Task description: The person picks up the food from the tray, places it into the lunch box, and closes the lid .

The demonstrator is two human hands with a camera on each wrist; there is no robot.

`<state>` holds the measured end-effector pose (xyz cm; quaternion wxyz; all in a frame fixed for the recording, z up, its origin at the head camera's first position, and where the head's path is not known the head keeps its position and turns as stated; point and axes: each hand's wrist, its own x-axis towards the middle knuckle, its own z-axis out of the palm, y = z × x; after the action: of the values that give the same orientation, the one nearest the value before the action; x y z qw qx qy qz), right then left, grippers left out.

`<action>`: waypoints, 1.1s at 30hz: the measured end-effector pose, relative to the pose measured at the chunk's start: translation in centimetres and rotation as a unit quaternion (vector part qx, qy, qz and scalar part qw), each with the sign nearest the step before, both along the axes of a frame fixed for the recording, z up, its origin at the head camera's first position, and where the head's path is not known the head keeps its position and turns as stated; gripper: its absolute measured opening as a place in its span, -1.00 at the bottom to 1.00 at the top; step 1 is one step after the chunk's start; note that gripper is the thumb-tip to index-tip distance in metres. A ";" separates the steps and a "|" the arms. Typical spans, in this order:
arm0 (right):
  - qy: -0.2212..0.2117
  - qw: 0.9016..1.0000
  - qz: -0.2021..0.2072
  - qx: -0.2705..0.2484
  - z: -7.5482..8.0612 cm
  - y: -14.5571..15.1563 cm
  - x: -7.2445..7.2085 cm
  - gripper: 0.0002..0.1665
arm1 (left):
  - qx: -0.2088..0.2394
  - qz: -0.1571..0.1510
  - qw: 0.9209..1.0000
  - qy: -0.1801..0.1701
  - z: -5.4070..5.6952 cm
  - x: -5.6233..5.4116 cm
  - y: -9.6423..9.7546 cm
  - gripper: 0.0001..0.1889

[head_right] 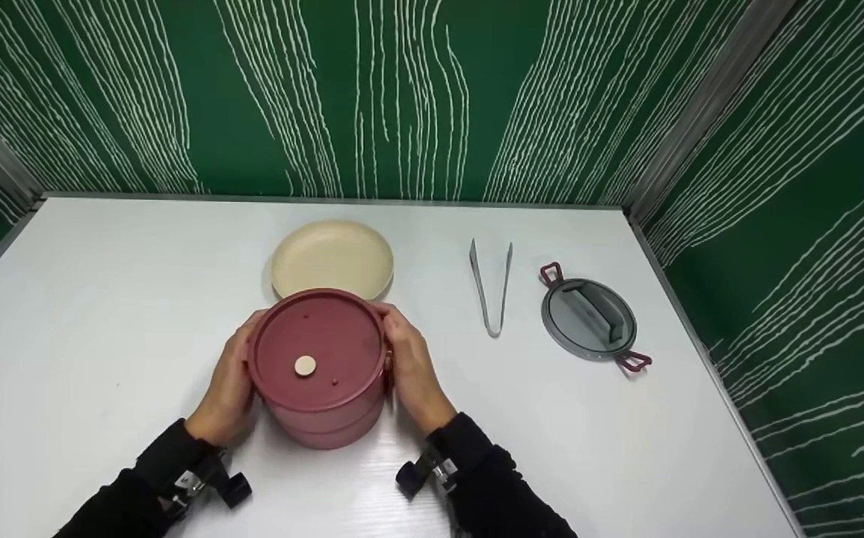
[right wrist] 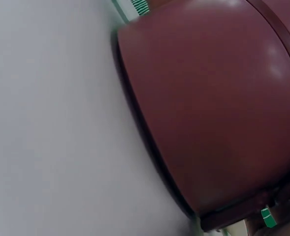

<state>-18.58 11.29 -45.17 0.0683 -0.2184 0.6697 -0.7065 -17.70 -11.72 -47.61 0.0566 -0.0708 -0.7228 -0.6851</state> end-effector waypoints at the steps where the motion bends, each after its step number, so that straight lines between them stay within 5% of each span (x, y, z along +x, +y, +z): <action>1: 0.006 1.000 0.001 0.006 0.2 0.1 -0.1 -0.28 | -0.015 0.003 1.000 0.001 0.1 0.0 -0.1 -0.57; 11: 0.056 0.995 -0.025 0.076 1.4 1.8 -1.2 -0.29 | -0.129 0.025 0.991 -0.012 0.9 -0.2 -1.3 -0.53; 20: 0.089 0.984 -0.064 0.143 2.7 3.7 -2.1 -0.42 | -0.224 0.037 0.974 -0.005 1.3 -0.6 -2.6 -0.45; 26: 0.078 0.972 -0.058 0.214 4.0 5.3 -2.2 -0.46 | -0.256 0.032 0.966 0.003 1.4 -0.9 -3.1 -0.40; 33: 0.092 0.954 -0.110 0.263 4.0 7.2 -2.5 -0.47 | -0.311 0.034 0.950 -0.007 0.5 -1.2 -3.7 -0.39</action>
<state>-21.06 18.54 -41.12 -0.0164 -0.1814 0.8553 -0.4851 -18.87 -15.42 -47.12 0.0503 -0.0559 -0.9022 -0.4248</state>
